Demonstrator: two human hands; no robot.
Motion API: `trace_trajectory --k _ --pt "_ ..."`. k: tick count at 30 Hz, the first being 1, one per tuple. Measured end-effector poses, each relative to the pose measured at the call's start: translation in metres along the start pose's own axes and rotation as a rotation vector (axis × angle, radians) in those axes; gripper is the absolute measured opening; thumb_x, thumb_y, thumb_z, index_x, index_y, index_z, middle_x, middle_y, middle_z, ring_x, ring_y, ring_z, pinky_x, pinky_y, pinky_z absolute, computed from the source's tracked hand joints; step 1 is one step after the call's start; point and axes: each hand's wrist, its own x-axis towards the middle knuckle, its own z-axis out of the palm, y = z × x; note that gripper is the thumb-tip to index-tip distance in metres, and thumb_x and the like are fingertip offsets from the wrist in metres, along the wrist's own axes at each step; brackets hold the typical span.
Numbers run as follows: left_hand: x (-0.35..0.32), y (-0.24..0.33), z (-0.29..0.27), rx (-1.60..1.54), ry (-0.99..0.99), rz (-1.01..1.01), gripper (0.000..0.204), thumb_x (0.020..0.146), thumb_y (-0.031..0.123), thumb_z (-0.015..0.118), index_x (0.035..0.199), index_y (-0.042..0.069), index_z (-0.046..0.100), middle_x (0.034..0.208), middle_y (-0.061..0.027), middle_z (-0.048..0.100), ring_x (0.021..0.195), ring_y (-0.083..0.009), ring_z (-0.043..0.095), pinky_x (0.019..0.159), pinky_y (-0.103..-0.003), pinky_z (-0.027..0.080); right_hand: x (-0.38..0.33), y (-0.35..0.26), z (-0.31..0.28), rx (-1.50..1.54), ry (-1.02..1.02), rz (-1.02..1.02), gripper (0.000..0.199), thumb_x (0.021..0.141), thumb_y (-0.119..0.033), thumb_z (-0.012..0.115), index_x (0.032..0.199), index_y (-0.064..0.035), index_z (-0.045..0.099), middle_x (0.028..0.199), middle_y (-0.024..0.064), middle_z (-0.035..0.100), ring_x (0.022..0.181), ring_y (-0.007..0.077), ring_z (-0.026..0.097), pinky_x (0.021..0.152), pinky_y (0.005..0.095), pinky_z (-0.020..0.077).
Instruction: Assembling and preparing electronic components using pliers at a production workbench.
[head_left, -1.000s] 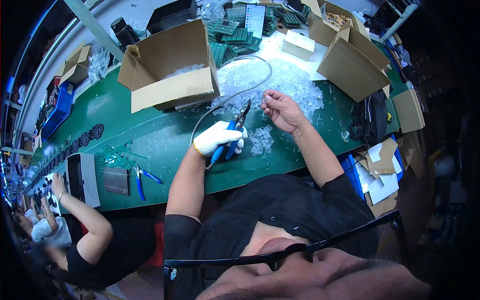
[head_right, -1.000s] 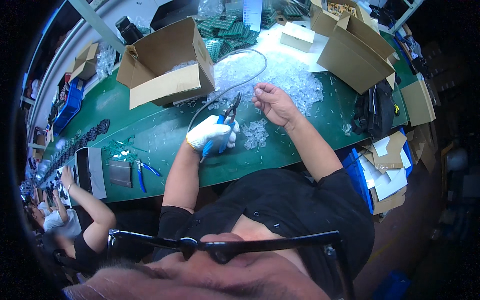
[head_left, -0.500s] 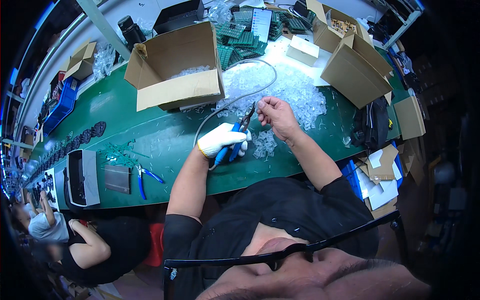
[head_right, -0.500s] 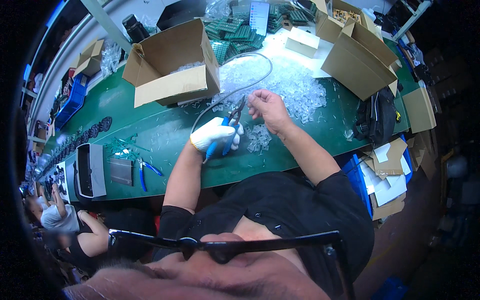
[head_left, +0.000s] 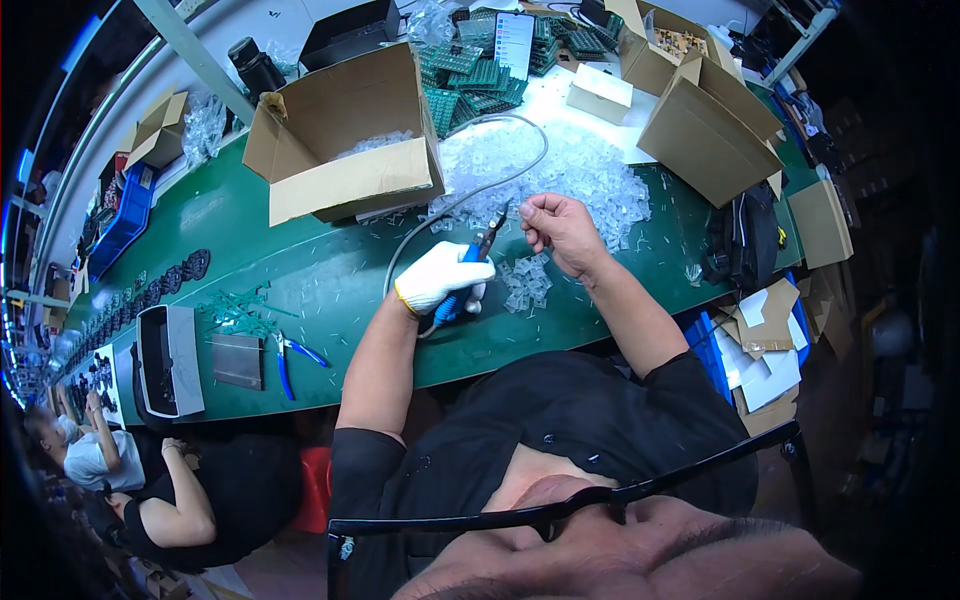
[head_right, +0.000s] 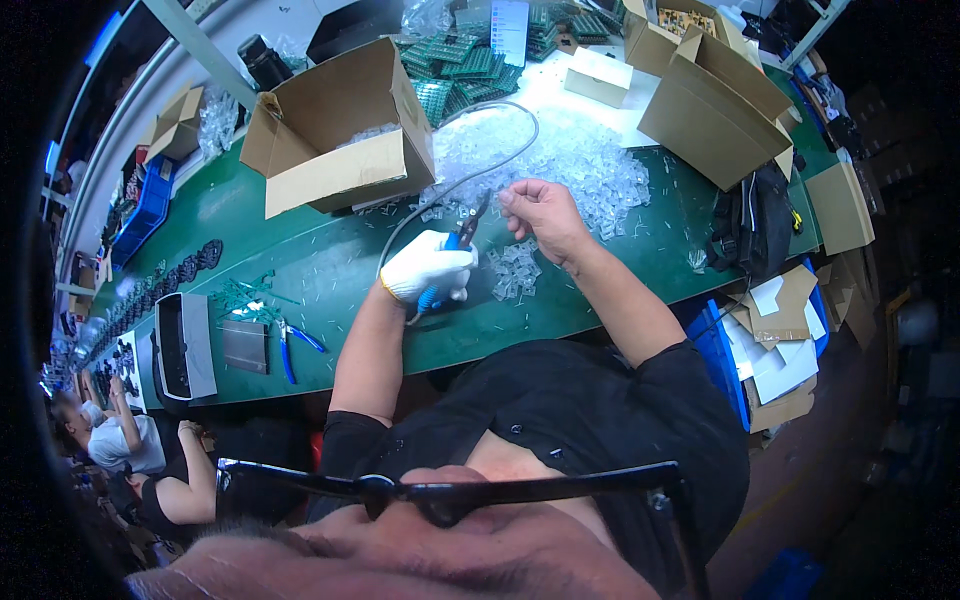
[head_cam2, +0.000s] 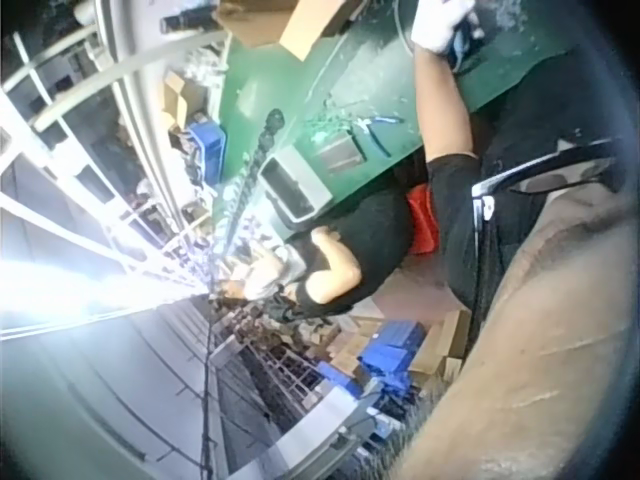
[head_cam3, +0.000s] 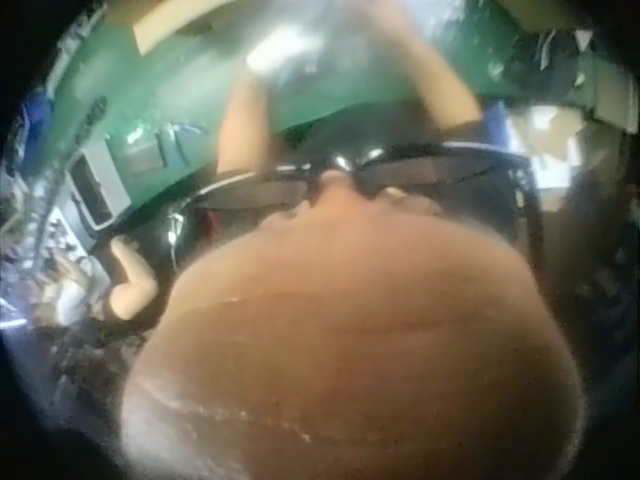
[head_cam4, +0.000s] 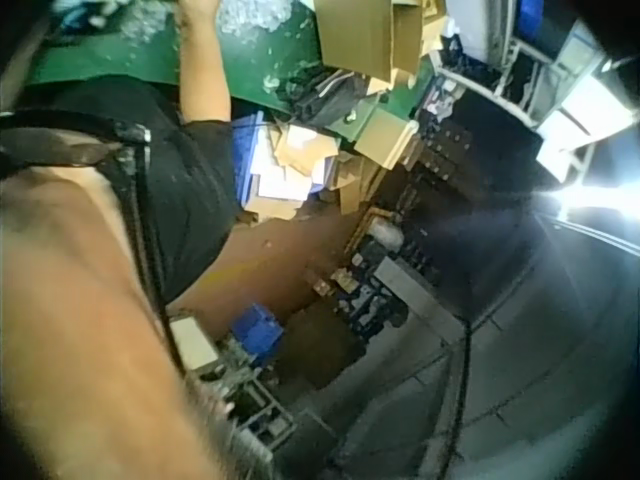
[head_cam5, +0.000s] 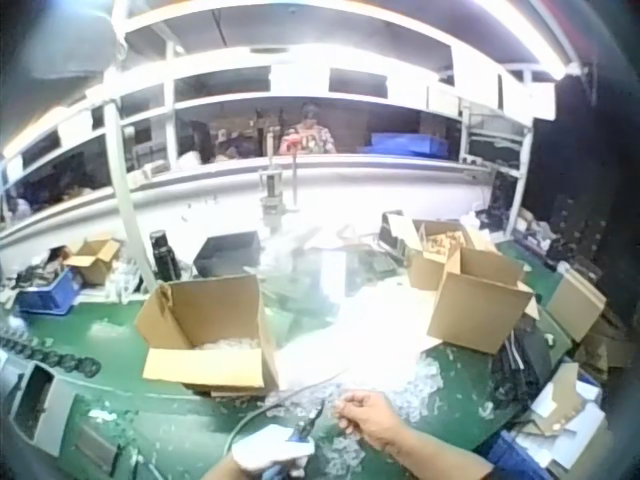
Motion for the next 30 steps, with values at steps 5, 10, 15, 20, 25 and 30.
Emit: trace_trajectory --k 5,10,15,20,25,30 --pt "0.007 -0.013 -0.009 -0.163 -0.023 0.021 0.034 0.099 0.030 0.083 0.113 0.000 0.075 0.084 -0.0078 0.074 0.070 -0.0195 0.073 0.068 -0.033 0.059 -0.004 -0.001 -0.001 -0.011 0.002 -0.009 0.026 0.104 -0.024 0.083 0.112 -0.0005 0.075 0.091 0.0039 0.074 0.071 0.0105 0.067 0.061 0.0262 0.0541" --pt "-0.002 -0.001 -0.004 -0.112 -0.073 -0.005 0.038 0.096 0.032 0.083 0.116 0.001 0.074 0.090 -0.0086 0.075 0.079 -0.0199 0.074 0.075 -0.035 0.060 -0.005 0.002 -0.005 -0.064 0.013 -0.019 0.026 0.104 -0.025 0.083 0.111 -0.0007 0.074 0.091 0.0046 0.075 0.071 0.0107 0.067 0.061 0.0263 0.0542" --pt "-0.006 0.001 -0.003 -0.065 -0.080 -0.035 0.043 0.092 0.033 0.085 0.118 0.001 0.073 0.093 -0.0088 0.075 0.084 -0.0208 0.074 0.080 -0.035 0.061 -0.005 0.000 0.004 -0.047 0.024 -0.086 0.026 0.104 -0.024 0.083 0.111 -0.0002 0.074 0.091 0.0049 0.075 0.070 0.0102 0.067 0.060 0.0257 0.0541" --pt "-0.007 0.002 -0.001 -0.063 -0.080 -0.028 0.042 0.092 0.032 0.084 0.118 0.001 0.073 0.093 -0.0081 0.075 0.083 -0.0208 0.074 0.080 -0.035 0.061 -0.003 -0.003 0.013 -0.067 0.032 -0.096 0.027 0.104 -0.023 0.084 0.111 0.0002 0.074 0.090 0.0049 0.075 0.070 0.0099 0.068 0.059 0.0256 0.0548" --pt "-0.004 -0.001 -0.001 -0.029 -0.070 -0.020 0.039 0.094 0.030 0.085 0.116 0.001 0.073 0.092 -0.0077 0.074 0.080 -0.0185 0.072 0.076 -0.033 0.060 -0.003 -0.006 0.016 -0.092 0.045 -0.097 0.028 0.103 -0.024 0.085 0.110 0.0007 0.074 0.089 0.0050 0.075 0.069 0.0098 0.067 0.058 0.0256 0.0551" --pt "-0.004 0.003 0.000 0.145 -0.060 0.014 0.036 0.098 0.035 0.084 0.114 0.003 0.075 0.086 -0.0040 0.073 0.073 -0.0148 0.071 0.069 -0.032 0.059 -0.006 -0.007 0.008 -0.122 0.047 -0.082 0.028 0.102 -0.024 0.086 0.109 0.0005 0.074 0.088 0.0044 0.075 0.069 0.0094 0.067 0.058 0.0255 0.0546"
